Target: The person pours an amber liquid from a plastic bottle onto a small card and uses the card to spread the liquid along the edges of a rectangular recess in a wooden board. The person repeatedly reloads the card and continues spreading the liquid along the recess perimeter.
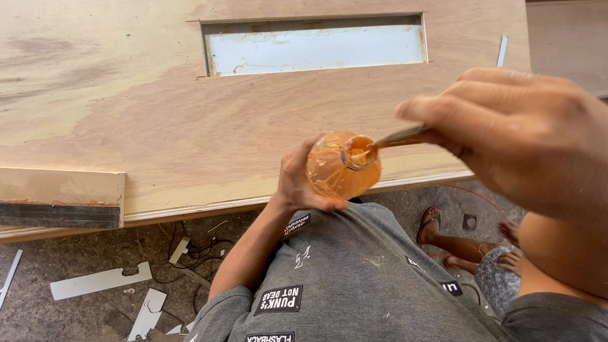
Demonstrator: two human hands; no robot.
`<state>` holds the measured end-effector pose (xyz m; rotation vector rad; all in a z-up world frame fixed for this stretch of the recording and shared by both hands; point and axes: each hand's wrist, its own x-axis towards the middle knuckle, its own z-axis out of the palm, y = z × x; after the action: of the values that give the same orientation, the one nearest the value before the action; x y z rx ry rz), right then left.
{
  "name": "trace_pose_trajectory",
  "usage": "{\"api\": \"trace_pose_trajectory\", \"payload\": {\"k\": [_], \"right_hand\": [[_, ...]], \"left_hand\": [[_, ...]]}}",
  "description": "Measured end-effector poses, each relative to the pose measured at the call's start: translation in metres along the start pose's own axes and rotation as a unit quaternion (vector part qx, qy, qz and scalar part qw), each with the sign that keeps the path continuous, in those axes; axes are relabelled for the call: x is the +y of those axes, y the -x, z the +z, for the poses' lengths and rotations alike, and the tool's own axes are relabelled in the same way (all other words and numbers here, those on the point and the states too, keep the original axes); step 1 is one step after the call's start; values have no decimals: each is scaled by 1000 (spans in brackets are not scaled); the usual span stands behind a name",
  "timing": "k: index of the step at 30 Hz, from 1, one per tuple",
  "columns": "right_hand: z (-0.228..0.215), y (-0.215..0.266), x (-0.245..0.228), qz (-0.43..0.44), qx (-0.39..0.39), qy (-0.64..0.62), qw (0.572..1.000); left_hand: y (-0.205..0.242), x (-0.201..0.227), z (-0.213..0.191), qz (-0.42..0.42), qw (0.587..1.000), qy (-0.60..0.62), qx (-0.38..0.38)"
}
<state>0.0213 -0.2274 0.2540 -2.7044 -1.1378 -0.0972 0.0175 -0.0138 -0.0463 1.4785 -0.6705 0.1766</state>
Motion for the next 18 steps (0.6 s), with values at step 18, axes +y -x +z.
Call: {"api": "trace_pose_trajectory", "payload": {"k": [18], "right_hand": [[31, 1, 69, 330, -223, -36, 917]], "left_hand": [[-19, -20, -110, -24, 933, -192, 302]]}}
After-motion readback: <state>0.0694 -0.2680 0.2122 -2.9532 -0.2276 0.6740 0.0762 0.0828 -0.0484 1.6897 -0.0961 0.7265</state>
